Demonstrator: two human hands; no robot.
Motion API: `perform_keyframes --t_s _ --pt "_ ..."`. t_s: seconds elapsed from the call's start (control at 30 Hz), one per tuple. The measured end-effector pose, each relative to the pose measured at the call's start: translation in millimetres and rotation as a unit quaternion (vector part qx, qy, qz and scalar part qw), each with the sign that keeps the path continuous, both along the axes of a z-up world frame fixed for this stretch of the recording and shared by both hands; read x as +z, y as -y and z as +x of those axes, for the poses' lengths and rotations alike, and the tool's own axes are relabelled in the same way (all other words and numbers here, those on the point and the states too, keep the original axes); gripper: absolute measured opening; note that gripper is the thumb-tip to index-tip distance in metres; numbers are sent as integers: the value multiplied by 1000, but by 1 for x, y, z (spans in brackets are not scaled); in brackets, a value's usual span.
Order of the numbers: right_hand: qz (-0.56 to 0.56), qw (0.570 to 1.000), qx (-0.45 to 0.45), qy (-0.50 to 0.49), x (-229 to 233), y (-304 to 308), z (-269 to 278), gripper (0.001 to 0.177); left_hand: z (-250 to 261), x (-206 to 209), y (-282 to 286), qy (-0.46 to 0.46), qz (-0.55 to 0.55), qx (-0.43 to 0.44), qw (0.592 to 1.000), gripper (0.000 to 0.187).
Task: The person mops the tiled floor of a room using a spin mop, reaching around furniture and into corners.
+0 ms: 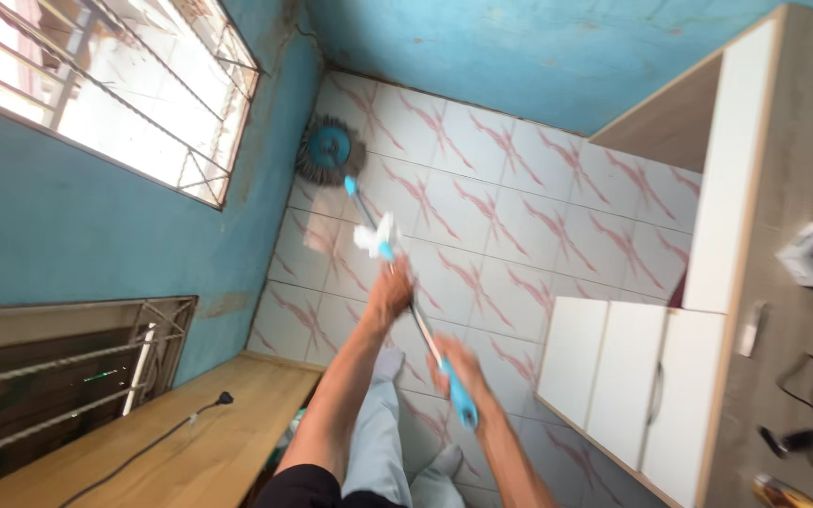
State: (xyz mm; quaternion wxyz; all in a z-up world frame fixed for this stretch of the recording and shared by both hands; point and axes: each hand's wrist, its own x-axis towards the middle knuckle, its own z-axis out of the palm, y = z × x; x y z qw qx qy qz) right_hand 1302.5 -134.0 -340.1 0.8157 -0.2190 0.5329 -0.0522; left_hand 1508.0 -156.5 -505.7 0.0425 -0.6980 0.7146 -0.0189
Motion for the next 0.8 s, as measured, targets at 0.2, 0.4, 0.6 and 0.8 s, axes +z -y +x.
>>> perform_keyframes --t_s 0.2,0.4,0.6,0.8 --pt "40 988 -133 72 -25 13 118 40 74 26 7 -267 32 88 959 36" --pt "120 966 -133 186 -12 -55 83 35 62 12 -48 -187 116 14 975 33" --pt "85 987 -15 139 28 -158 -80 49 -81 25 -160 -227 91 -28 969 49" --pt "182 982 -24 44 59 -262 -234 48 -217 107 -273 -392 -23 -45 919 28"
